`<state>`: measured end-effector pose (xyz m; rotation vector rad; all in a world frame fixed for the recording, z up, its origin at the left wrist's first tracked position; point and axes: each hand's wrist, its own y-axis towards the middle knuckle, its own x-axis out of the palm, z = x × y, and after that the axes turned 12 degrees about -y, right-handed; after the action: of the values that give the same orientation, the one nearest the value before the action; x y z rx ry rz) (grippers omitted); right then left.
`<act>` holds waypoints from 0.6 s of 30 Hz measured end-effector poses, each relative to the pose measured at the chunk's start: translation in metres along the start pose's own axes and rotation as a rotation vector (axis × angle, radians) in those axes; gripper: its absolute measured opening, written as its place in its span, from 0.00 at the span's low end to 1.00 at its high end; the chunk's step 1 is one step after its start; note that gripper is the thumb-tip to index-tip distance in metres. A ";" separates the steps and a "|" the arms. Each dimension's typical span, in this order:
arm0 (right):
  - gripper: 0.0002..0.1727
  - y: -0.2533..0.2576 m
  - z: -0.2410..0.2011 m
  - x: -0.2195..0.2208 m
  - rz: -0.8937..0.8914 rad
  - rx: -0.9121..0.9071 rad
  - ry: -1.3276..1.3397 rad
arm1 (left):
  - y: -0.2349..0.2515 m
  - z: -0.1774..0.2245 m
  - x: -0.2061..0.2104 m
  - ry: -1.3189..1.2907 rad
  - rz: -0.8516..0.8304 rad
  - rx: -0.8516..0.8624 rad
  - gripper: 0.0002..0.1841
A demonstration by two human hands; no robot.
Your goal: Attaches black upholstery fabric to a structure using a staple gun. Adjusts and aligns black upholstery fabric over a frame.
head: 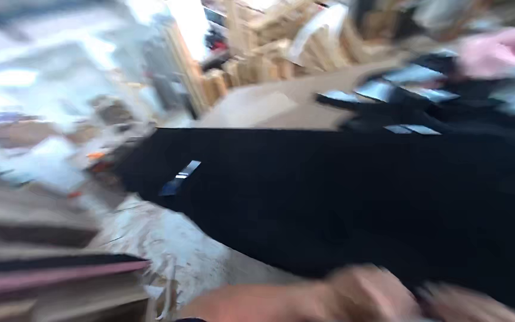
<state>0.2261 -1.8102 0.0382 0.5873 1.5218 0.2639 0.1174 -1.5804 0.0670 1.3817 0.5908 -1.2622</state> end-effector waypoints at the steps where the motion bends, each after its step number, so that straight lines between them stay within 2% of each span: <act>1: 0.14 -0.020 -0.003 -0.009 0.046 -0.009 -0.074 | -0.002 0.000 0.011 -0.037 -0.063 0.050 0.09; 3: 0.10 -0.035 -0.004 -0.021 0.087 -0.017 -0.073 | -0.006 -0.002 0.043 -0.200 -0.037 0.202 0.07; 5: 0.10 -0.031 0.007 -0.021 0.086 -0.033 0.006 | 0.000 -0.009 0.060 -0.294 0.007 0.259 0.07; 13: 0.11 -0.037 0.010 -0.025 0.037 0.003 0.077 | 0.021 -0.010 0.074 -0.341 -0.028 0.290 0.09; 16: 0.13 -0.037 0.004 -0.030 -0.061 0.106 0.079 | 0.031 -0.007 0.068 -0.315 -0.136 0.341 0.10; 18: 0.14 -0.038 0.000 -0.034 -0.100 0.182 0.051 | 0.044 -0.010 0.056 -0.348 -0.322 0.391 0.15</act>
<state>0.2165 -1.8589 0.0477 0.6492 1.6303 0.0637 0.1766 -1.5992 0.0314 1.3657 0.3406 -1.9090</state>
